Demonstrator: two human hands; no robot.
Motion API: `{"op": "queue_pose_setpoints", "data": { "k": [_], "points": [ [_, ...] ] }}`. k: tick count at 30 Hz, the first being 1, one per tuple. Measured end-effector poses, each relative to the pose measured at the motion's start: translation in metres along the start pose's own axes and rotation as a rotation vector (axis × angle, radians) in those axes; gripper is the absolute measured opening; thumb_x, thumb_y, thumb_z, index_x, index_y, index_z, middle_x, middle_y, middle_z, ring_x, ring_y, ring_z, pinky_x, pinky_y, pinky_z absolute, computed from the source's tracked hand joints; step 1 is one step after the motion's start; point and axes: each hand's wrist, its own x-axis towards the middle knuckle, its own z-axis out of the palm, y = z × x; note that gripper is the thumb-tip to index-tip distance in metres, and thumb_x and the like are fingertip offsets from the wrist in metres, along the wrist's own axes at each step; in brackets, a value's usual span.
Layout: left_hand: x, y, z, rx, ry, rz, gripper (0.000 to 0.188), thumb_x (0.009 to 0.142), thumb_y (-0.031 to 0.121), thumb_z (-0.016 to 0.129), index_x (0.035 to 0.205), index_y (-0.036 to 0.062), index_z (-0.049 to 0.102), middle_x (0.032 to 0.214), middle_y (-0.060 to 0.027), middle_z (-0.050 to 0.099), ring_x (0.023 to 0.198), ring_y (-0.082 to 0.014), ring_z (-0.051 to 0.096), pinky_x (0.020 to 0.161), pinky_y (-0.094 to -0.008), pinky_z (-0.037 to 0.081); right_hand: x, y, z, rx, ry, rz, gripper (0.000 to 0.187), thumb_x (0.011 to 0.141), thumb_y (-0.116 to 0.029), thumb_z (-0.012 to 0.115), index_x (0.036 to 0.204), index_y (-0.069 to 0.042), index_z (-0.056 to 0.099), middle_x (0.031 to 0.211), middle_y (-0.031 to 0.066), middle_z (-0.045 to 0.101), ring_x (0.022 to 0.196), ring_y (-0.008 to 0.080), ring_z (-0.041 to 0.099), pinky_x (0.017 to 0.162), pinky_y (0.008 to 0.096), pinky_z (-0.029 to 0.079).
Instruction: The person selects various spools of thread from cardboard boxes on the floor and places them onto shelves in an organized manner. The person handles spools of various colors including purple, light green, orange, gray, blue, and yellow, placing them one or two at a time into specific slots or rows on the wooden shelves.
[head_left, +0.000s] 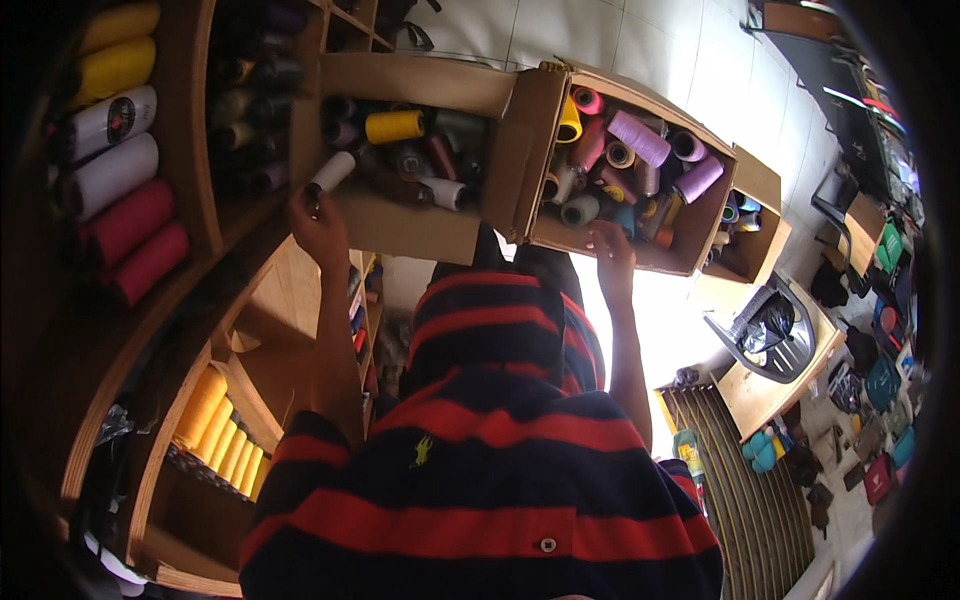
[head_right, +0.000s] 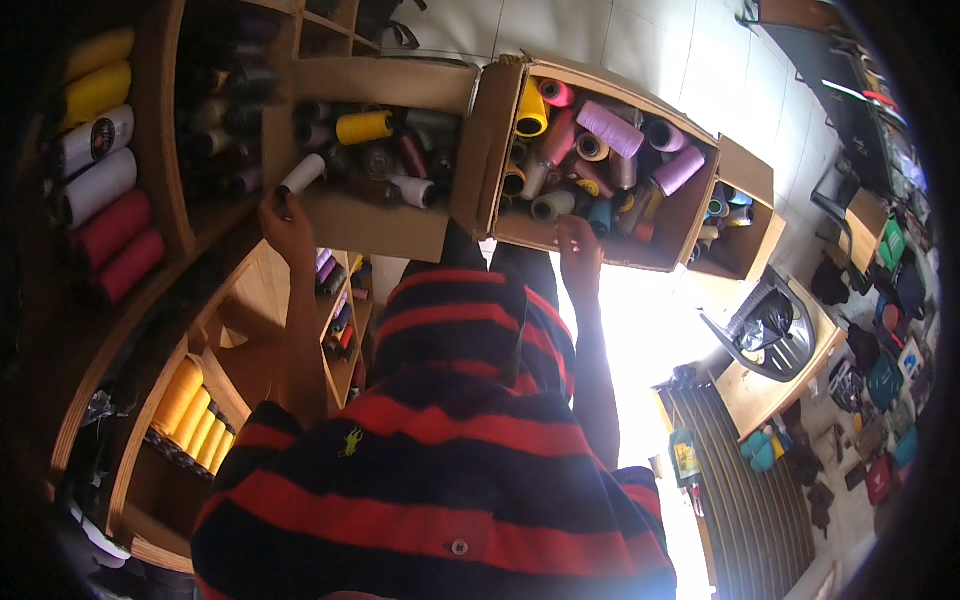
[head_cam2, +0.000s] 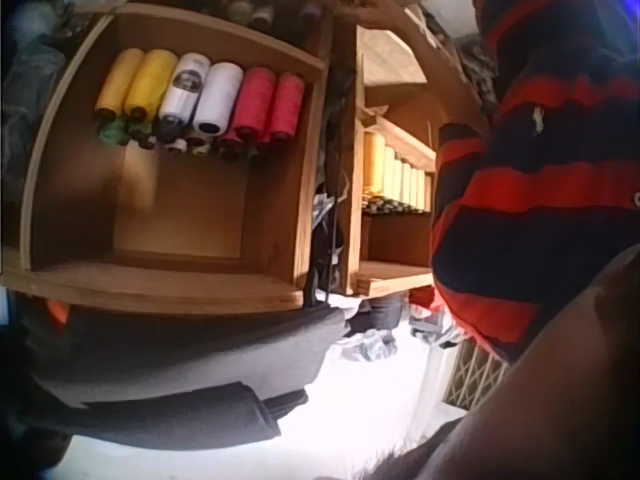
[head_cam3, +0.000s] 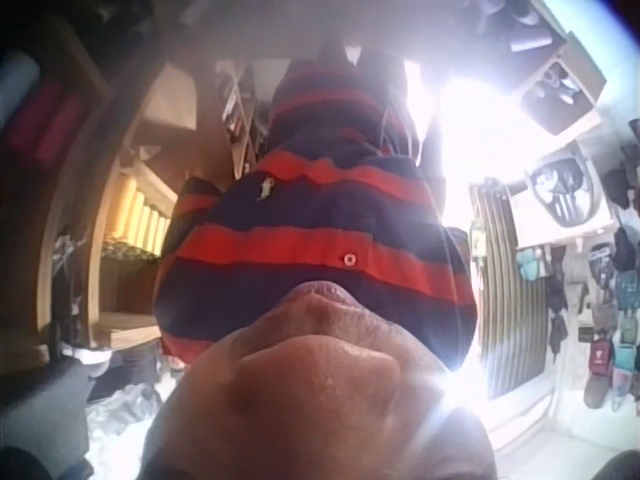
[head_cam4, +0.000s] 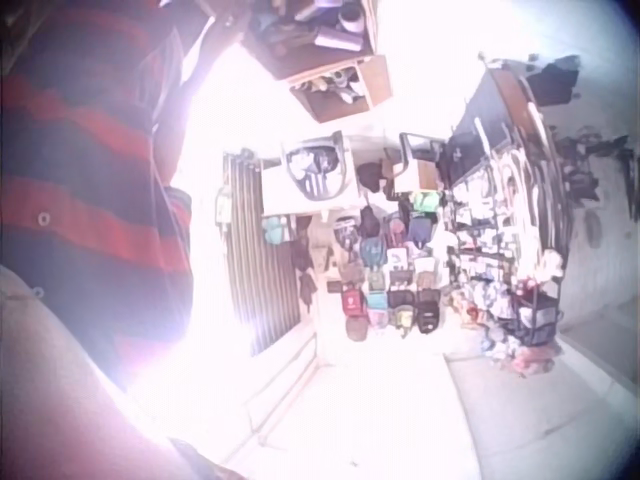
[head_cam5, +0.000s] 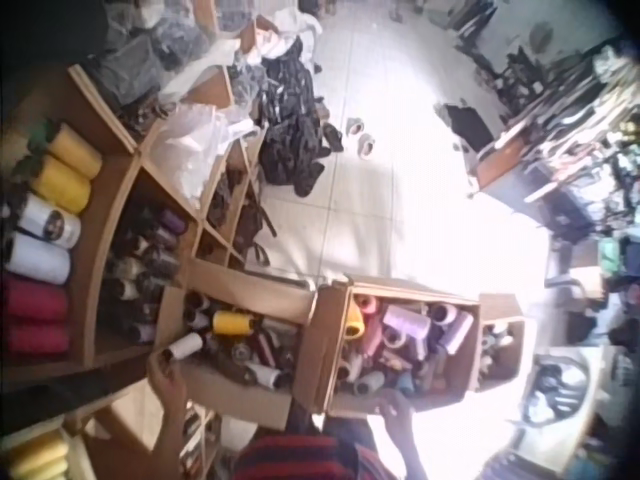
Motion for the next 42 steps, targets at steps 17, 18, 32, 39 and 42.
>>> {"op": "queue_pose_setpoints", "data": {
  "k": [17,18,32,39,42],
  "points": [
    [-0.002,0.072,0.029,-0.134,-0.498,0.314,0.033,0.086,0.005,0.06,0.118,0.0068,0.058,0.089,-0.0098,0.062,0.073,-0.0204,0.06,0.068,-0.0333,0.048,0.027,0.041,-0.012,0.02,0.085,-0.142,0.023,0.09,-0.016,0.059,0.109,-0.003,0.059,0.098,0.0092,0.066,0.088,0.0226,0.065,0.076,0.0332,0.052],
    [-0.006,0.084,0.035,-0.151,-0.506,0.366,0.032,0.086,0.005,0.061,0.117,0.0067,0.059,0.089,-0.0101,0.062,0.074,-0.0206,0.06,0.068,-0.0331,0.048,0.031,0.04,-0.02,-0.033,0.152,-0.182,0.025,0.089,-0.017,0.061,0.109,-0.004,0.059,0.1,0.0106,0.065,0.089,0.0252,0.065,0.077,0.0344,0.052],
    [-0.133,0.314,0.201,-0.052,-0.638,1.273,0.048,0.069,0.01,0.071,0.114,0.0096,0.055,0.113,-0.0088,0.053,0.105,-0.0302,0.052,0.08,-0.0413,0.048,0.167,0.043,-0.123,0.061,0.561,0.424,0.079,0.067,-0.05,0.076,0.119,0.001,0.047,0.12,0.0251,0.053,0.116,0.0394,0.051,0.096,0.0482,0.042],
    [-0.151,0.327,0.231,0.339,-0.711,1.194,0.061,0.064,0.02,0.078,0.117,0.0054,0.051,0.112,-0.0141,0.051,0.106,-0.0318,0.051,0.088,-0.0418,0.045,0.161,0.081,-0.117,0.269,0.387,0.351,0.074,0.069,-0.047,0.072,0.117,0.004,0.049,0.11,0.0275,0.06,0.104,0.0406,0.06,0.087,0.0457,0.049],
    [-0.155,0.321,0.229,0.087,-0.75,1.079,0.059,0.065,0.029,0.079,0.112,0.0044,0.052,0.106,-0.0149,0.055,0.101,-0.0325,0.055,0.082,-0.0413,0.048,0.125,0.11,-0.12,0.475,0.235,0.238,0.066,0.077,-0.041,0.068,0.122,0.004,0.047,0.11,0.0224,0.06,0.101,0.0318,0.061,0.085,0.0405,0.05]
  ]
}}
